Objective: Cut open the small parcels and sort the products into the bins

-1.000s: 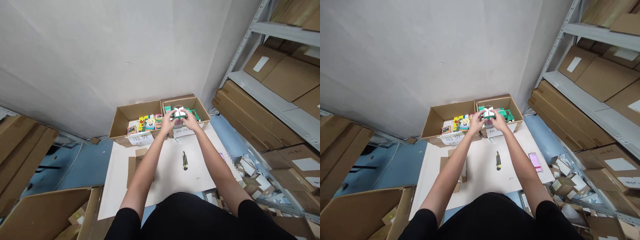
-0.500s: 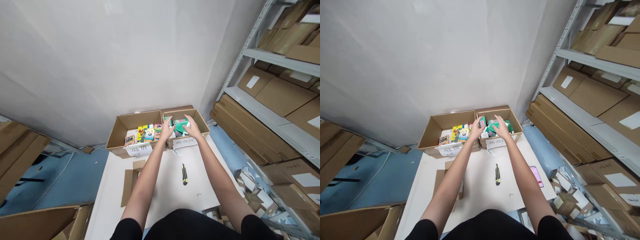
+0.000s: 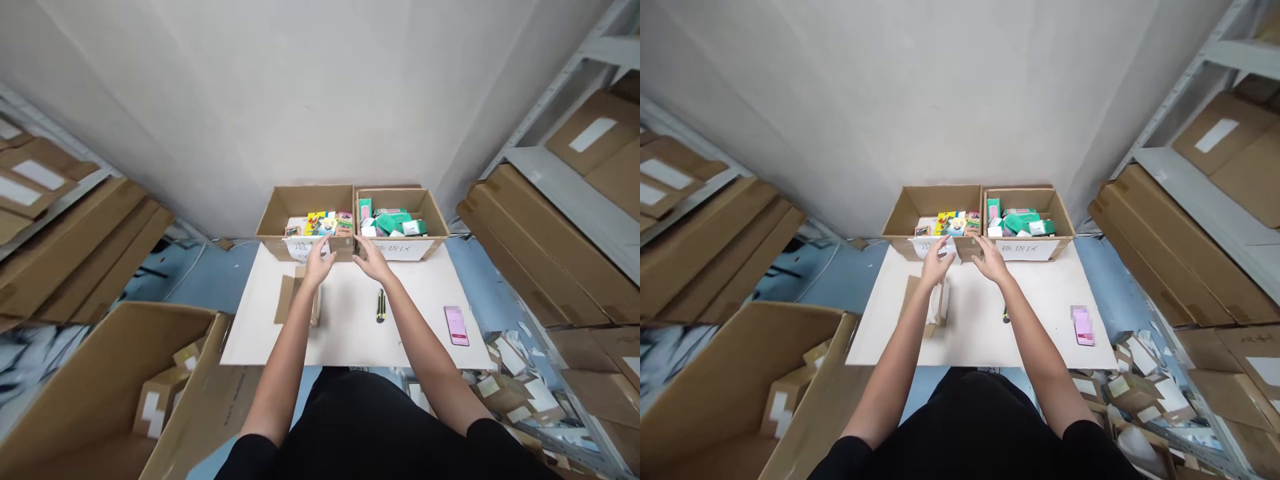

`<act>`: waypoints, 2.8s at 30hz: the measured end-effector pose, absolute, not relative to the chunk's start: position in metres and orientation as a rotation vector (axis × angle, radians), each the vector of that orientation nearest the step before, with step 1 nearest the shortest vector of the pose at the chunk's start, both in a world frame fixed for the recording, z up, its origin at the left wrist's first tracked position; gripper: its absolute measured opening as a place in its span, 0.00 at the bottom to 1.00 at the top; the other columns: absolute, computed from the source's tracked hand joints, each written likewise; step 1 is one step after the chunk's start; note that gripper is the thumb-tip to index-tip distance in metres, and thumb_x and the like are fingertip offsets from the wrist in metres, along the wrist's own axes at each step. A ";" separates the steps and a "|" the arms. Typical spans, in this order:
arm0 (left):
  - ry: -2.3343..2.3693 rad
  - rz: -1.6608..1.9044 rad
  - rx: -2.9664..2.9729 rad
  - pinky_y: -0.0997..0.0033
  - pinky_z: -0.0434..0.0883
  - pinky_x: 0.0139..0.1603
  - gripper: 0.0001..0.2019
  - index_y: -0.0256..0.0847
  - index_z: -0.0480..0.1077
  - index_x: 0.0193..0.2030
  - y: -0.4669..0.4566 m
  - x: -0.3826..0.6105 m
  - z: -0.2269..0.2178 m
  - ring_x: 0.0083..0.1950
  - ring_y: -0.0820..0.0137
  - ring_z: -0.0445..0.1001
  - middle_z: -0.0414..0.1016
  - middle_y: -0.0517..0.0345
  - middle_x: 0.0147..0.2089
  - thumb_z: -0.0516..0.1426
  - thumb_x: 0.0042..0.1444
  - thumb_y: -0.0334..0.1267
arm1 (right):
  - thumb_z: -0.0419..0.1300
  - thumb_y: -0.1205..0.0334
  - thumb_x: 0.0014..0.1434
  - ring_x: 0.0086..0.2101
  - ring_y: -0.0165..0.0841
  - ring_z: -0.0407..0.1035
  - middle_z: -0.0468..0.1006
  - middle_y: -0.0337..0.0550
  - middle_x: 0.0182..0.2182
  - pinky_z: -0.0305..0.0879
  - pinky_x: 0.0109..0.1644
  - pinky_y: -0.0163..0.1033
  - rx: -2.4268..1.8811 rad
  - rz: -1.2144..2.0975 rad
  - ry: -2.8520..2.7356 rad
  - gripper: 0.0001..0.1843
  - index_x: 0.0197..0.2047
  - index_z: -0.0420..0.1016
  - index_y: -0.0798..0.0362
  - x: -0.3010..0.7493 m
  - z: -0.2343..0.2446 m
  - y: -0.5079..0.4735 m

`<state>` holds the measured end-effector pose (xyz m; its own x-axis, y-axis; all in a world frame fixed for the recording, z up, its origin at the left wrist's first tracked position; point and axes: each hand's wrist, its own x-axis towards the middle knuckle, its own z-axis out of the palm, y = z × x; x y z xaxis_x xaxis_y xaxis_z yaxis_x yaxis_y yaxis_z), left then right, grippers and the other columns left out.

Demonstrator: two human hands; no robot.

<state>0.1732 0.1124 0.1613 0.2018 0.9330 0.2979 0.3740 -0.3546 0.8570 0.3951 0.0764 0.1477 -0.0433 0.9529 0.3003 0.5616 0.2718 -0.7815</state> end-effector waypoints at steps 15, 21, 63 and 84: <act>1.628 0.149 2.033 0.48 0.61 0.76 0.25 0.37 0.77 0.59 0.015 -0.004 0.018 0.75 0.49 0.65 0.75 0.39 0.66 0.63 0.53 0.28 | 0.61 0.69 0.61 0.67 0.43 0.67 0.71 0.51 0.69 0.62 0.72 0.52 -1.512 0.915 -1.919 0.26 0.62 0.79 0.49 0.188 0.014 -0.001; 1.476 -0.038 2.143 0.45 0.60 0.76 0.30 0.41 0.74 0.64 -0.030 -0.045 -0.043 0.83 0.47 0.45 0.45 0.42 0.84 0.69 0.53 0.38 | 0.72 0.67 0.53 0.75 0.53 0.49 0.46 0.59 0.79 0.54 0.75 0.54 -1.963 0.938 -1.988 0.34 0.64 0.77 0.54 0.161 -0.049 -0.063; -0.553 0.240 2.551 0.32 0.50 0.79 0.10 0.51 0.82 0.49 -0.497 0.506 0.102 0.83 0.48 0.46 0.59 0.56 0.80 0.61 0.65 0.36 | 0.59 0.68 0.66 0.74 0.47 0.51 0.66 0.53 0.72 0.48 0.75 0.64 -2.526 -0.531 0.131 0.12 0.47 0.82 0.49 0.468 0.071 -0.673; -0.923 0.191 2.408 0.42 0.61 0.79 0.23 0.45 0.73 0.66 -0.681 0.577 0.155 0.82 0.51 0.51 0.56 0.49 0.80 0.56 0.64 0.30 | 0.57 0.69 0.61 0.72 0.52 0.52 0.68 0.57 0.68 0.56 0.73 0.65 -2.524 -0.861 0.419 0.21 0.57 0.79 0.53 0.518 0.118 -0.861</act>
<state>0.5769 -0.6812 0.1555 0.7541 -0.5760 0.3154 -0.6539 -0.6140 0.4421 0.5181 -0.8607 0.1177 0.7605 -0.4130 0.5011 -0.1400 -0.8578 -0.4946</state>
